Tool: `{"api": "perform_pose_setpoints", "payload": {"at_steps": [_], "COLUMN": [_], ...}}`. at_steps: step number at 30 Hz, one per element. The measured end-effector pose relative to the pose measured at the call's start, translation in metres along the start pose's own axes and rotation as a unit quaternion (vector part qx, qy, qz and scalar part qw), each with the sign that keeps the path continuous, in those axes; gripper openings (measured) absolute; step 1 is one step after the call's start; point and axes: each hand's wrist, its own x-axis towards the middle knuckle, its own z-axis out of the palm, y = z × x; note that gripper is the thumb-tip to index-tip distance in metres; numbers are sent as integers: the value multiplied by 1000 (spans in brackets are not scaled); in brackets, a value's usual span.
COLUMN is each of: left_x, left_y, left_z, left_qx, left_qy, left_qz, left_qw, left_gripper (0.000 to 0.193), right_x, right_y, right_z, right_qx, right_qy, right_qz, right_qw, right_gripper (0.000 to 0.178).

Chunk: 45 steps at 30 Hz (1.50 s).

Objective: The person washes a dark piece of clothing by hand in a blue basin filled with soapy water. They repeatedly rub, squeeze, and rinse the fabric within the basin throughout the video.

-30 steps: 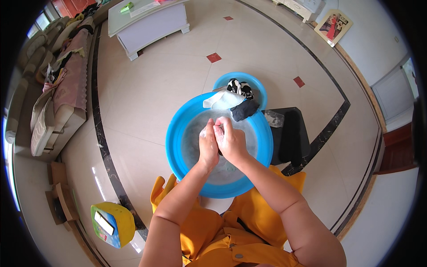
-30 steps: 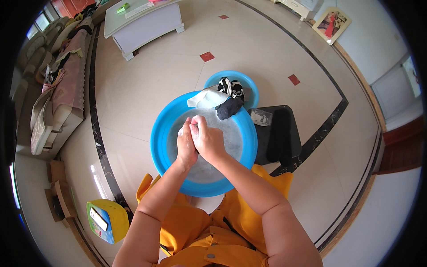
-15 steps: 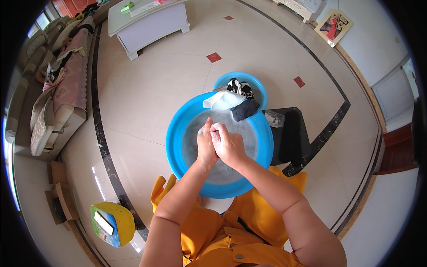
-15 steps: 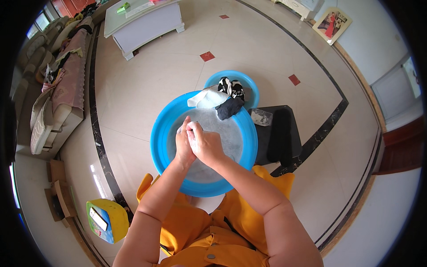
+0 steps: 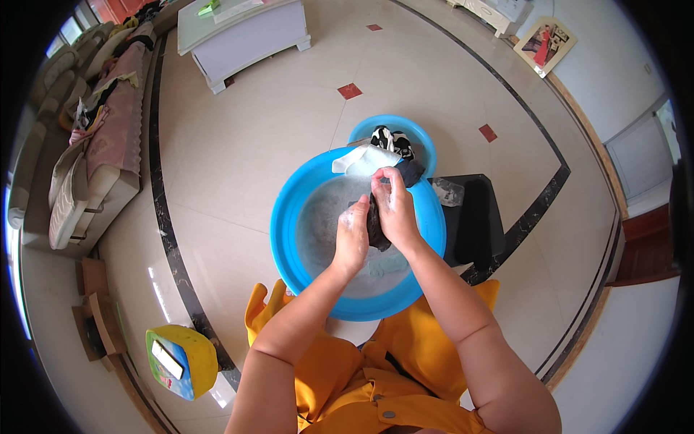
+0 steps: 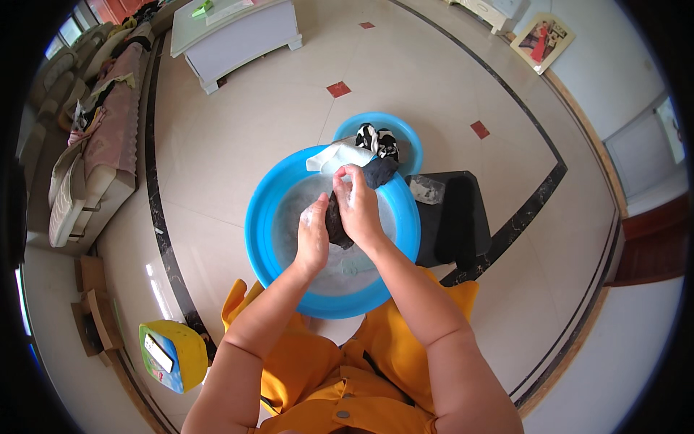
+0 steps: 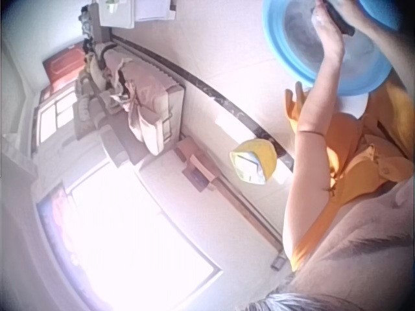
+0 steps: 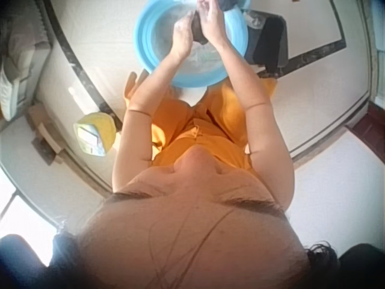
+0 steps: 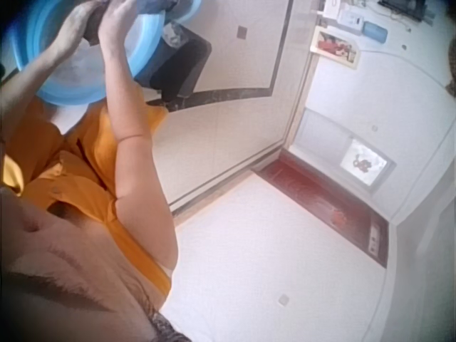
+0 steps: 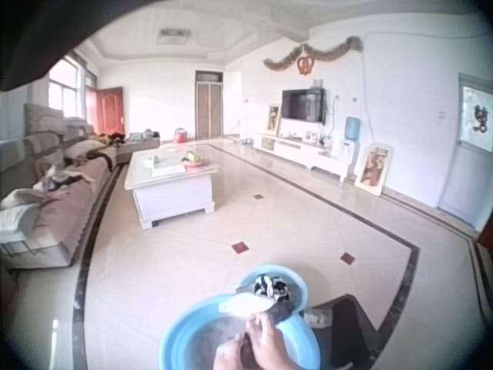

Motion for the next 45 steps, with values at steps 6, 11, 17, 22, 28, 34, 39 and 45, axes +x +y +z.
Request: {"api": "perform_pose_setpoints", "payload": {"at_steps": [6,11,17,22,28,34,39,45], "left_x": [16,18,28,22,19,19,16,12], "left_y": [7,20,0,15,23,17,15,7], "left_z": [-21,-20,-23,-19,-15,-14,-9,-14], "left_qx": [92,243,236,-14,-75,-72,-98,22], "left_qy": [-78,-120,-66,23,47,63,90,32], "left_qz": [-37,-23,216,-10,-8,5,-14,81], "left_qw": [992,962,945,1000,996,995,991,996], "left_gripper": [40,41,24,19,29,29,23,30], "right_x": [11,10,14,6,3,-2,-8,-9], "right_y": [-4,-9,-7,0,-16,-21,-22,-17], "right_z": [-10,-8,-12,-2,0,1,5,9], "right_qx": [75,74,110,114,14,-86,-122,-165], "right_qy": [-68,-51,-10,-34,-13,-16,-60,-30], "right_qz": [94,126,157,100,0,-49,-240,-232], "right_qw": [990,988,981,988,1000,995,961,958], "right_gripper": [16,17,16,21,20,26,30,30]}}
